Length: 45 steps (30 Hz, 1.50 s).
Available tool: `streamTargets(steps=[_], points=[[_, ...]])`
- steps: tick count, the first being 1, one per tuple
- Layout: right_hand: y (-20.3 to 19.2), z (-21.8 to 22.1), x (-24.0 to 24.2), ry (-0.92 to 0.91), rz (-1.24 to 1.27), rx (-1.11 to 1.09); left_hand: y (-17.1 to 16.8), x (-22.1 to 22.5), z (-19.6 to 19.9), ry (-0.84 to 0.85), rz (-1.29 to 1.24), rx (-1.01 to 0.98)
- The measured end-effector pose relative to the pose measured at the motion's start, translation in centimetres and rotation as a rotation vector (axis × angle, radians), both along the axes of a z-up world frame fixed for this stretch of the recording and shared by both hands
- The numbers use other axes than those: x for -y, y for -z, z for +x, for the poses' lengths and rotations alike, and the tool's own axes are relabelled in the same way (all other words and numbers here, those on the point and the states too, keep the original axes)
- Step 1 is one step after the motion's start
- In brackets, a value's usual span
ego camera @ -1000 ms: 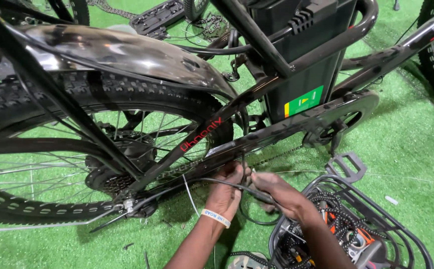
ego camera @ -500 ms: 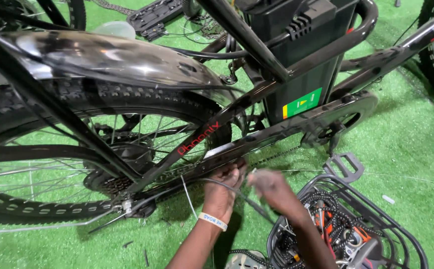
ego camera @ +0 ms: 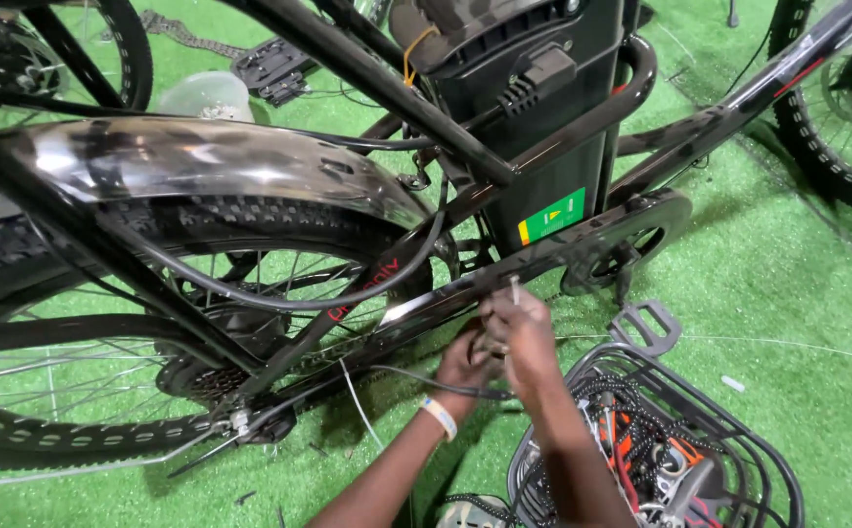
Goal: Repairing and assembling electrical components on an electric bicycle
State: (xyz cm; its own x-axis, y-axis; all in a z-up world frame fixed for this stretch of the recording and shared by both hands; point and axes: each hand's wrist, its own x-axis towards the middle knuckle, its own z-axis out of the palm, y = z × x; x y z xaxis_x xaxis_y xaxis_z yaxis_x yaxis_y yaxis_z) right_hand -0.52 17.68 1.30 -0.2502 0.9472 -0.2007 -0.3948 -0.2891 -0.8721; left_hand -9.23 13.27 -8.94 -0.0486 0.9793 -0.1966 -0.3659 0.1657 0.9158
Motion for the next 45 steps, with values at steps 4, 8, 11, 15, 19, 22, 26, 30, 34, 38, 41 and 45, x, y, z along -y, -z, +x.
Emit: streamTargets(steps=[4, 8, 11, 15, 19, 22, 26, 30, 34, 38, 41, 45], points=[[-5.7, 0.8, 1.2, -0.038, 0.022, 0.051, 2.2, -1.5, 0.6, -0.081, -0.087, 0.106], [-5.0, 4.0, 2.6, 0.156, 0.047, 0.828, -1.8, -3.0, 1.3, -0.215, -0.260, 0.325], [-3.2, 5.8, 3.4, 0.073, -0.036, 0.949, -6.8, -3.3, 1.4, -0.211, -0.341, 0.449], [-1.9, 6.6, 3.7, -0.043, -0.312, 0.490, -7.3, -3.0, 0.7, -0.147, -0.404, 0.462], [-2.7, 4.3, 2.8, -0.137, -0.023, 0.988, -8.5, -1.1, -0.7, -0.021, -0.312, 0.489], [1.0, 2.2, 0.6, -0.027, 0.102, 0.675, -7.0, 1.5, -2.3, -0.068, -0.475, -0.184], [4.3, -0.3, -1.2, 0.247, -0.027, 0.039, -5.7, 5.5, -3.3, -0.248, -0.292, 0.008], [3.0, 0.1, -1.1, 0.304, -0.087, -0.335, -8.1, 6.1, -3.9, -0.198, -0.074, 0.014], [1.6, 0.1, -2.3, 0.255, -0.092, -0.273, -11.1, 7.5, -3.3, -0.016, -0.062, 0.136], [0.6, -0.3, -1.5, 0.332, -0.097, -0.192, -12.9, 6.5, -2.0, -0.401, -0.382, 0.264], [-1.1, -0.8, 0.8, 0.330, -0.085, 0.011, -12.0, 4.7, -1.6, -0.527, -0.338, 0.205], [-1.1, -1.5, 2.5, 0.061, -0.143, 0.120, -10.7, 3.5, -1.5, -0.624, -0.277, 0.273]])
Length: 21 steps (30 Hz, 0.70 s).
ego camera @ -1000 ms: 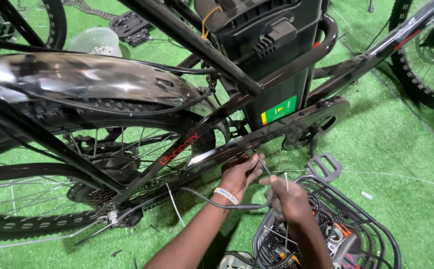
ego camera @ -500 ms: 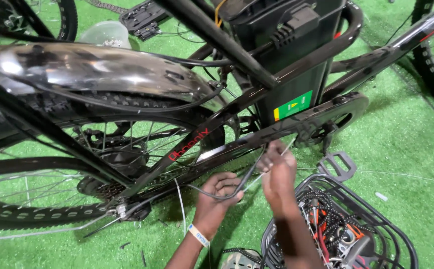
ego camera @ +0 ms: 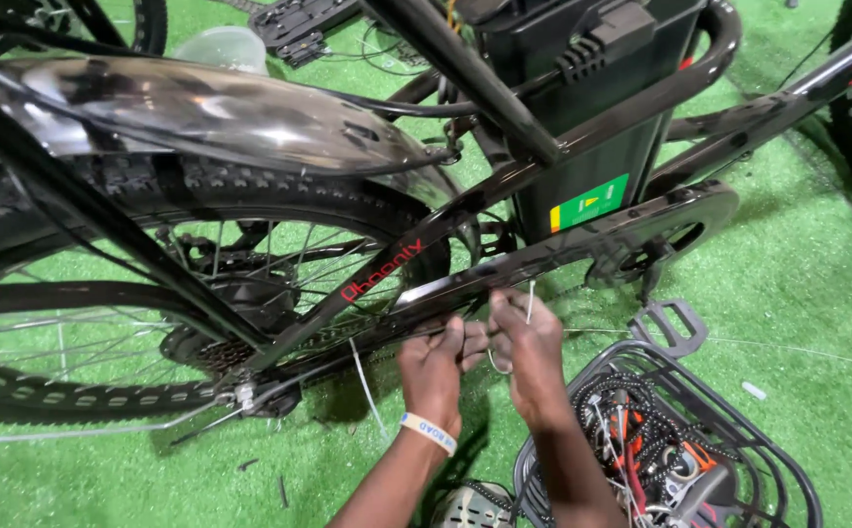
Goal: Repairing and assembling electrical components on an electric bicycle
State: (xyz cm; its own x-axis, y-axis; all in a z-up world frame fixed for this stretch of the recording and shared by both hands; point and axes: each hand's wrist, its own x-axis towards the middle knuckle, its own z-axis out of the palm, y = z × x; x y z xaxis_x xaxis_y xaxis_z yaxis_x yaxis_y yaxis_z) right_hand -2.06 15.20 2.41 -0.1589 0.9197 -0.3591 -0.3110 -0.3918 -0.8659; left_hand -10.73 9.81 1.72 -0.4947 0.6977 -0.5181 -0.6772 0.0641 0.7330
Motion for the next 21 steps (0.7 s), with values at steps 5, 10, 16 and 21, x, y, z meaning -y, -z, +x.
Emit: streamTargets(steps=[5, 10, 16, 21], points=[[-0.2, -0.2, -1.3, -0.028, -0.041, 0.113, -0.7, 0.2, -0.8, -0.023, -0.095, -0.160], [-0.9, -1.3, 0.3, 0.088, 0.100, 0.318, -0.6, -0.9, -1.5, -0.022, -0.183, -0.271], [1.8, 0.2, 2.6, 0.137, -0.020, 0.196, -1.3, 1.2, -1.9, 0.077, -0.158, -0.256], [-1.7, -0.3, 4.7, 0.127, -0.036, 0.258, -0.6, 3.4, -2.3, 0.329, -0.337, -0.583]])
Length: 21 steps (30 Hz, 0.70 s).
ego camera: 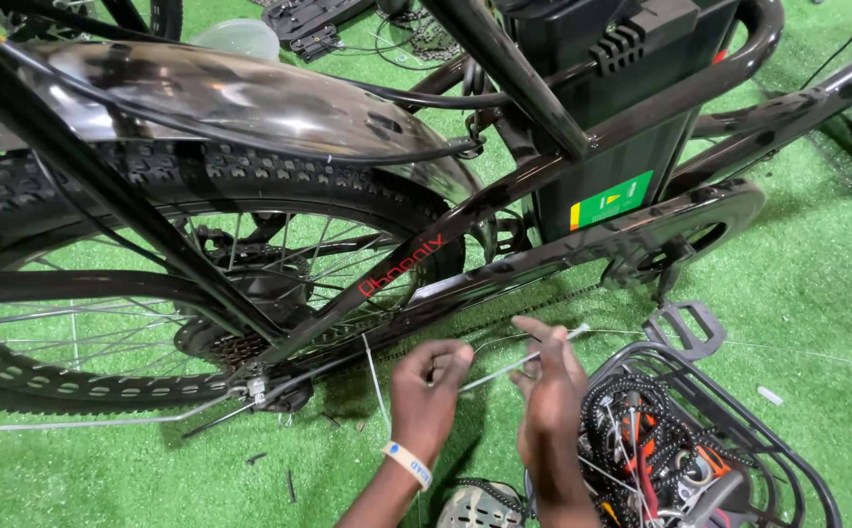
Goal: Repairing and assembling electrical components on an electric bicycle
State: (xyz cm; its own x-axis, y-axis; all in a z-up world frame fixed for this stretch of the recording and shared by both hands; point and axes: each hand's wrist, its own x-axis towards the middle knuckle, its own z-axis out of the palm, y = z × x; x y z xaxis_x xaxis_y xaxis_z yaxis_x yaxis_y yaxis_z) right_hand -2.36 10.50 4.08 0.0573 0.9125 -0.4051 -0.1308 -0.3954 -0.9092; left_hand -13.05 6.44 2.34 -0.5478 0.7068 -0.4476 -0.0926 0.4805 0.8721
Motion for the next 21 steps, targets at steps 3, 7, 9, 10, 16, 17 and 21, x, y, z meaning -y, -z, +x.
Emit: streamTargets(steps=[3, 7, 9, 10, 16, 17, 21], points=[[1.2, 0.8, 0.2, 0.080, 0.177, -0.204, 0.1, 0.9, -0.1, 0.308, -0.084, -0.043], [0.4, 1.3, 0.4, 0.015, 0.265, -0.219, -1.2, 1.1, 0.0, 0.351, 0.040, 0.083], [0.4, 1.6, 0.2, 0.018, 0.219, -0.262, -0.5, 0.9, -0.1, 0.416, 0.163, -0.189], [0.4, 1.9, 0.2, 0.020, 0.218, -0.260, -0.5, 0.8, -0.2, 0.419, 0.163, -0.187], [1.0, 3.8, -0.5, 0.061, 0.157, -0.089, -1.2, 0.5, -1.1, 0.362, 0.194, -0.145], [0.9, 3.9, -0.5, 0.054, 0.167, -0.120, -1.1, 0.4, -1.0, 0.345, 0.247, -0.140], [1.4, 3.7, -0.3, 0.038, 0.173, -0.116, -0.5, 0.1, -0.3, 0.229, 0.315, 0.118]])
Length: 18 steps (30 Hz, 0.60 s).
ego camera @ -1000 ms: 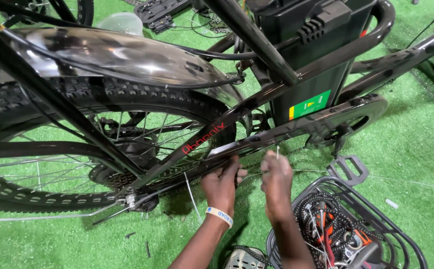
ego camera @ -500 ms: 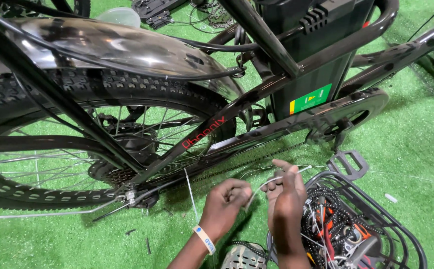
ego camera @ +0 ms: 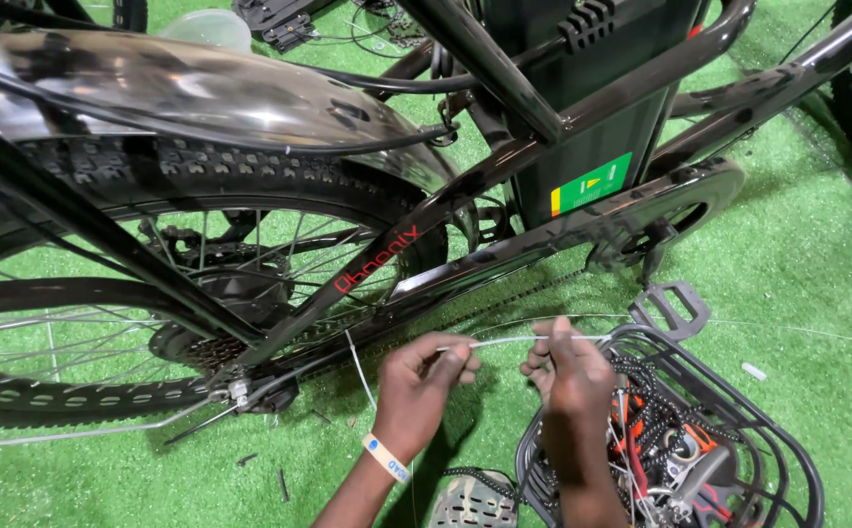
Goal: Repairing and assembling electrical components on an electric bicycle
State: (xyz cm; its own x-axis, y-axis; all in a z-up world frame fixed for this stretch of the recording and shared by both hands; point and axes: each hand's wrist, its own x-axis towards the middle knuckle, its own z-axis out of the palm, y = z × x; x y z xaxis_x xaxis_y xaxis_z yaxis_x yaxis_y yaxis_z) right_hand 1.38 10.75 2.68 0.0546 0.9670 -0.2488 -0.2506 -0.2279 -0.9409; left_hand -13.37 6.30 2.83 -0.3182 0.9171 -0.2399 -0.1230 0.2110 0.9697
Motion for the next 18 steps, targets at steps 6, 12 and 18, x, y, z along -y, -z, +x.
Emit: streamTargets(steps=[6, 12, 18], points=[[-1.3, -0.3, 0.5, 0.099, 0.069, 0.501, -0.4, 0.0, -0.5, -0.166, -0.025, -0.026], [-2.8, -1.7, 1.1, -0.347, 0.812, 0.865, -2.0, -0.4, -0.3, -0.282, -0.097, 0.123], [-2.2, -2.5, 0.7, -0.394, 0.544, 0.586, -1.4, -0.5, -0.3, -0.368, 0.042, 0.042]])
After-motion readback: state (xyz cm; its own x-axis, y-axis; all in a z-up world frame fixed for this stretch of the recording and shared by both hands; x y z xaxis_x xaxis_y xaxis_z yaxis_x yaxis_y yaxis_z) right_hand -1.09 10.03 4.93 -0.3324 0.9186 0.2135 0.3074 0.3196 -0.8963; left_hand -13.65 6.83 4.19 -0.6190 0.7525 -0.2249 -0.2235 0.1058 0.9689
